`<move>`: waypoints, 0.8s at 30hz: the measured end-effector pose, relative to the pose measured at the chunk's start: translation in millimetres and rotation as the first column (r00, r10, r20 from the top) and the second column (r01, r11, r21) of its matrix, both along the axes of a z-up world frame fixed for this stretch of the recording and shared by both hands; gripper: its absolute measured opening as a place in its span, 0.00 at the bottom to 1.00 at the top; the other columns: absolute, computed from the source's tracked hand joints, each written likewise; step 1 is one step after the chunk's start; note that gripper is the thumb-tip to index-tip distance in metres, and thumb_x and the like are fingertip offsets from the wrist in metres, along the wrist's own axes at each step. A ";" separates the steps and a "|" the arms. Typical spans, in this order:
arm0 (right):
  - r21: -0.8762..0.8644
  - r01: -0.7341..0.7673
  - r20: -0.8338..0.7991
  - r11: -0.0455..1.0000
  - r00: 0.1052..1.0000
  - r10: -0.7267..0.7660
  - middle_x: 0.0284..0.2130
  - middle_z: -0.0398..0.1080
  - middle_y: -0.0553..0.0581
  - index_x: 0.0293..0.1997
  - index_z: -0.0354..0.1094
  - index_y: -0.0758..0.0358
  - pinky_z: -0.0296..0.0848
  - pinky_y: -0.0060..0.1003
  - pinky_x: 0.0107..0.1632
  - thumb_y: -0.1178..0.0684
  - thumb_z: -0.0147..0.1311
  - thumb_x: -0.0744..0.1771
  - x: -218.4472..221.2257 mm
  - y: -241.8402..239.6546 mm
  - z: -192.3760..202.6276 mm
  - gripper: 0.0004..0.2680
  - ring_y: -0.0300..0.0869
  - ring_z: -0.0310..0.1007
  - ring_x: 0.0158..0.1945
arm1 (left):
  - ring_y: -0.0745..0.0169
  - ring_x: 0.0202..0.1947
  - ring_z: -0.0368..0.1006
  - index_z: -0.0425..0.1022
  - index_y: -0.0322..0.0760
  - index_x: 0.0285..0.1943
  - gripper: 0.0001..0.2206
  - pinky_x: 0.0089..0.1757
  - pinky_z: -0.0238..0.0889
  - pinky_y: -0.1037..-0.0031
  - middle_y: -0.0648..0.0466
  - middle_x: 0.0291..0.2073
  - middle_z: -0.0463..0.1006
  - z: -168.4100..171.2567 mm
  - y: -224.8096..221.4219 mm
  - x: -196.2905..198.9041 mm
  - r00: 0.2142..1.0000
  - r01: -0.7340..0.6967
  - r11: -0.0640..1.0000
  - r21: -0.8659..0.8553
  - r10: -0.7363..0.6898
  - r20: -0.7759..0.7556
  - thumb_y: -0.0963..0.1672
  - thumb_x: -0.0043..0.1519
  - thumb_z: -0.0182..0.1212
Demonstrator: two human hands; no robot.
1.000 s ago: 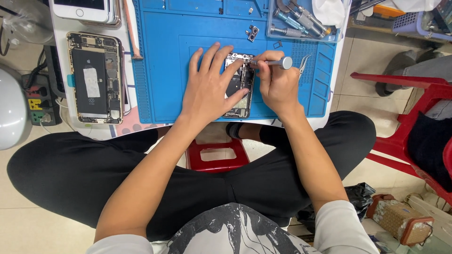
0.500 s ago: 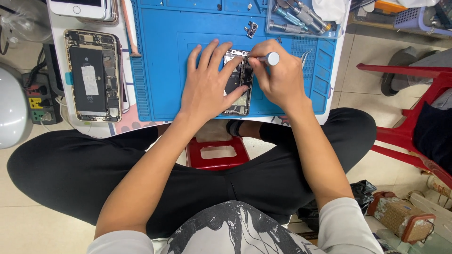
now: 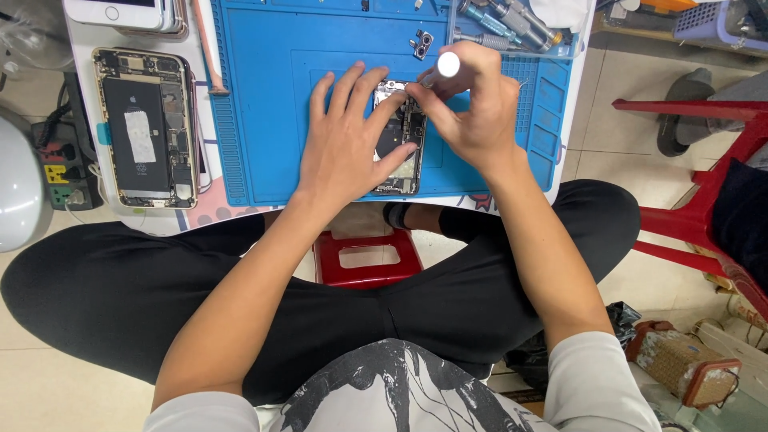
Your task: The person disassembles a smartphone on a blue work mat, using tweezers and a screwdriver to remove screws and internal components. They place small parts on the mat and continue to manipulate the phone's internal structure.
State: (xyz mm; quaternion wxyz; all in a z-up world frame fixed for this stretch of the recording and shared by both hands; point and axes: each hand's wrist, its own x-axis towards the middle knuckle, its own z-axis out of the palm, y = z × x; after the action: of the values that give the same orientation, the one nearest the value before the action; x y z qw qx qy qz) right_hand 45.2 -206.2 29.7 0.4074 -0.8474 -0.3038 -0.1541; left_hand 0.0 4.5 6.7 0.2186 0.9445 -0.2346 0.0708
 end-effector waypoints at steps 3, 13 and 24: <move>-0.085 -0.011 0.158 0.996 0.987 0.024 0.58 0.69 0.60 0.73 0.49 0.62 0.83 0.33 0.37 0.64 0.75 0.72 1.5 -11.1 -19.8 0.29 0.47 0.88 0.39 | 0.42 0.72 0.58 0.75 0.44 0.68 0.26 0.66 0.49 0.46 0.47 0.70 0.67 0.7 -0.4 -0.1 1.000 -0.003 1.000 -0.007 0.003 0.007 0.59 0.69 0.64; -0.089 0.006 0.317 0.996 0.948 0.023 0.42 0.78 0.61 0.69 0.54 0.58 0.85 0.36 0.37 0.61 0.75 0.70 2.5 -11.6 -27.5 0.26 0.46 0.85 0.36 | 0.41 0.72 0.59 0.75 0.45 0.67 0.26 0.66 0.49 0.46 0.46 0.69 0.67 0.7 -0.2 -0.4 1.000 -0.010 1.000 -0.002 0.010 0.012 0.59 0.68 0.66; -0.185 0.048 0.380 0.982 0.924 0.027 0.40 0.81 0.55 0.77 0.50 0.51 0.77 0.32 0.38 0.58 0.76 0.72 -0.7 -8.6 -17.5 0.30 0.43 0.83 0.36 | 0.41 0.72 0.59 0.76 0.43 0.64 0.26 0.66 0.49 0.45 0.47 0.68 0.68 0.0 -0.1 -0.4 1.000 -0.008 1.000 -0.023 0.008 0.006 0.59 0.66 0.67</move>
State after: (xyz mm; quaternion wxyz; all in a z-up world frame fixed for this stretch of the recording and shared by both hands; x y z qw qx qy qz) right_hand 44.5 -214.8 12.3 0.2567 -0.8379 -0.3859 -0.2881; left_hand -0.4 4.4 6.7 0.2285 0.9426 -0.2308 0.0772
